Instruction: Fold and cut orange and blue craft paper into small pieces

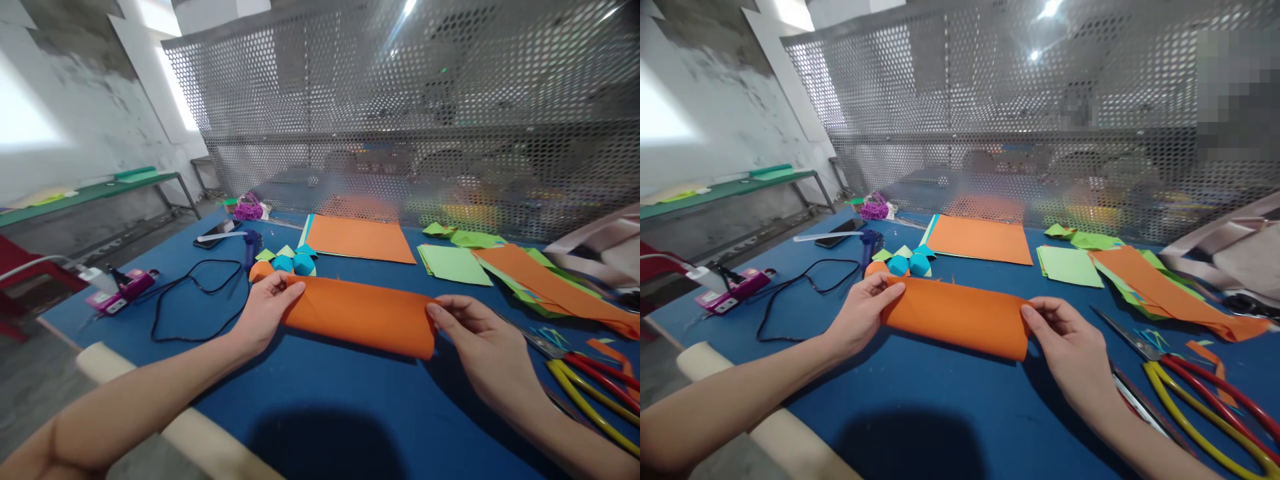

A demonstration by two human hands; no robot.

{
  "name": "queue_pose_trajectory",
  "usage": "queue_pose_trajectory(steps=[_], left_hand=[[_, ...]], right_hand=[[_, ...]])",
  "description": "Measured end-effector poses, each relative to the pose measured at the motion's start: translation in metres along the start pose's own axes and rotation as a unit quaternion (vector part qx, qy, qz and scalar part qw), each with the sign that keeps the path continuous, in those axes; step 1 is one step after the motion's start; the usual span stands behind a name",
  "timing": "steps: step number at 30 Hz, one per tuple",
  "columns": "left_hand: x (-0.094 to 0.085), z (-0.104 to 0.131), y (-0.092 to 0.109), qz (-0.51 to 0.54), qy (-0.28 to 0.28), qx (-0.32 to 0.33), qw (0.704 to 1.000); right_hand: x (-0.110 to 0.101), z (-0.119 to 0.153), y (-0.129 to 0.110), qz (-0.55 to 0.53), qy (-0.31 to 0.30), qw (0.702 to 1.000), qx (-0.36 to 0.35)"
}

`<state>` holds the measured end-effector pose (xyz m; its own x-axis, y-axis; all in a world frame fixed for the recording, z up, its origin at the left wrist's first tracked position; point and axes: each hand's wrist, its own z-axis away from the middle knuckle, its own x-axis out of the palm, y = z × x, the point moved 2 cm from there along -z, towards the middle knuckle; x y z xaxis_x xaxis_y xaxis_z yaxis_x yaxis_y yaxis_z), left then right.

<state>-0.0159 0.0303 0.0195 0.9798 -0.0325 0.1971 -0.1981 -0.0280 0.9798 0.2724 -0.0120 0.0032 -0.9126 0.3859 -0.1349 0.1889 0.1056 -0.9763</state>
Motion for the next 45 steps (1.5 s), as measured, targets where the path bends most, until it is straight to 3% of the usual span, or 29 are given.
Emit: queue_pose_trajectory(steps=[20, 30, 37, 45], left_hand=[[-0.001, -0.001, -0.006, -0.024, -0.017, -0.016, 0.999], [-0.001, -0.009, -0.006, -0.113, 0.002, -0.033, 0.993], [-0.001, -0.019, -0.013, -0.239, -0.060, -0.008, 0.969], [0.002, -0.022, -0.020, -0.281, -0.089, 0.025, 0.955]], right_hand=[[0.002, -0.003, -0.003, 0.017, 0.013, 0.999, 0.024], [-0.003, -0.009, 0.001, 0.133, -0.016, 0.991, -0.009], [-0.002, -0.009, 0.001, 0.182, -0.009, 0.983, 0.007], [-0.004, -0.004, -0.007, 0.269, -0.005, 0.963, 0.018]])
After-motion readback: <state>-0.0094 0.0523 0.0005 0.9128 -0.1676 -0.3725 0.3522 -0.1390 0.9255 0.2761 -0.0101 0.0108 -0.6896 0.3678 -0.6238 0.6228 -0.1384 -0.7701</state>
